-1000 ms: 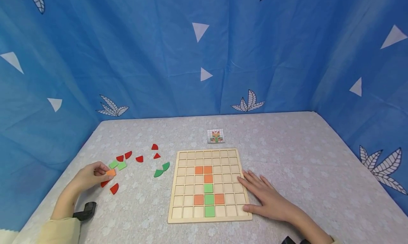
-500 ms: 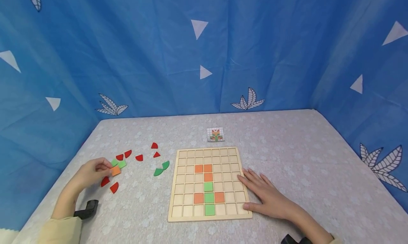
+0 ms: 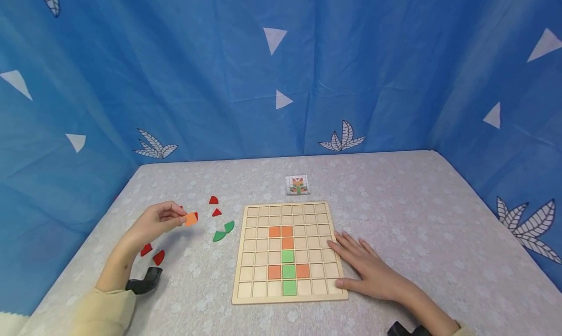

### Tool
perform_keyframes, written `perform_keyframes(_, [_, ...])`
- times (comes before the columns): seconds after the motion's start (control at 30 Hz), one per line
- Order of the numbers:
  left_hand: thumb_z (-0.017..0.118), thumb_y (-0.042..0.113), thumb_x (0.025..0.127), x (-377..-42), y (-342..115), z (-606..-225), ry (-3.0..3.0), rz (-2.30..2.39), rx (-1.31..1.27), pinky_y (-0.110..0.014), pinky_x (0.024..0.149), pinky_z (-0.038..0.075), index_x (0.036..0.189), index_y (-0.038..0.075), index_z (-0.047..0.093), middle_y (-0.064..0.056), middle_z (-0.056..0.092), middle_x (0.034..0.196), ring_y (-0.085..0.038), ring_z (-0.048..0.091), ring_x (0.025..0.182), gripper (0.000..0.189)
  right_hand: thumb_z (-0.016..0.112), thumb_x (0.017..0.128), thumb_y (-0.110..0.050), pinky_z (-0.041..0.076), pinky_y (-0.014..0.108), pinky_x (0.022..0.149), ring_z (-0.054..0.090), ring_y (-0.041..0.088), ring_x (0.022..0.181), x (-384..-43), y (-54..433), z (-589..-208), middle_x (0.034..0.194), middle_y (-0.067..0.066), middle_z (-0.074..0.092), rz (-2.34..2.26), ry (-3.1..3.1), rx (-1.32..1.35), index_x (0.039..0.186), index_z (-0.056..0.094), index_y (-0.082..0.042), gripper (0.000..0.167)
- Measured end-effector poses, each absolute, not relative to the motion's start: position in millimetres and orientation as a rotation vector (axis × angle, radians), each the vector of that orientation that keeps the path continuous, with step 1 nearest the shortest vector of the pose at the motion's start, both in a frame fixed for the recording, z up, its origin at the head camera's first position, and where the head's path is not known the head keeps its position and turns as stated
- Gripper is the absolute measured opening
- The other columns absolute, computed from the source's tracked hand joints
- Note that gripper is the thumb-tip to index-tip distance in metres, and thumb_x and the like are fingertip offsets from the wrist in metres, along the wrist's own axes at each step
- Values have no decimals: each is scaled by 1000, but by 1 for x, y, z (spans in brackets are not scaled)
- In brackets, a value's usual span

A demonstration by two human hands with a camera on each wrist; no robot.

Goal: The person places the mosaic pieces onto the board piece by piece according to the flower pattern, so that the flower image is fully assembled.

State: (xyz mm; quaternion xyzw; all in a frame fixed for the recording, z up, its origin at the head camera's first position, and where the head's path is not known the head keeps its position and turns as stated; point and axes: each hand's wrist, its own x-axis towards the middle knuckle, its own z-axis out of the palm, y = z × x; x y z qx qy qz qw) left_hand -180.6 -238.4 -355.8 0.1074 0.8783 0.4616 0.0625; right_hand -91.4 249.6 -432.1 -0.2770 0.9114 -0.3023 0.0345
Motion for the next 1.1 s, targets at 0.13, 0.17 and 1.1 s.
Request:
perform_keyframes(0.13, [64, 3, 88, -189, -203, -353, 2559, 1465, 374, -47, 80, 47, 97, -4, 61, -11, 62, 88, -38, 60, 86, 12, 64, 86, -44, -8, 24, 104, 13, 32, 138, -92, 249, -432, 152, 9, 21, -925, 2797, -834, 148, 30, -21, 75])
perform_keyframes(0.17, [64, 3, 88, -191, -194, -353, 2545, 1472, 390, -47, 80, 47, 96, -3, 61, -11, 62, 87, -38, 60, 86, 11, 64, 86, -44, -8, 25, 105, 14, 32, 138, -92, 248, -432, 152, 9, 21, -922, 2798, -834, 148, 30, -21, 75])
perform_keyframes(1.1, [69, 4, 84, -215, -28, -390, 2384, 1334, 799, -23, 54, 43, 83, 2, 67, 2, 62, 73, -14, 61, 64, 3, 64, 86, -45, -8, 26, 105, 12, 29, 138, -92, 250, -436, 152, 8, 20, -930, 2802, -824, 148, 30, -22, 75])
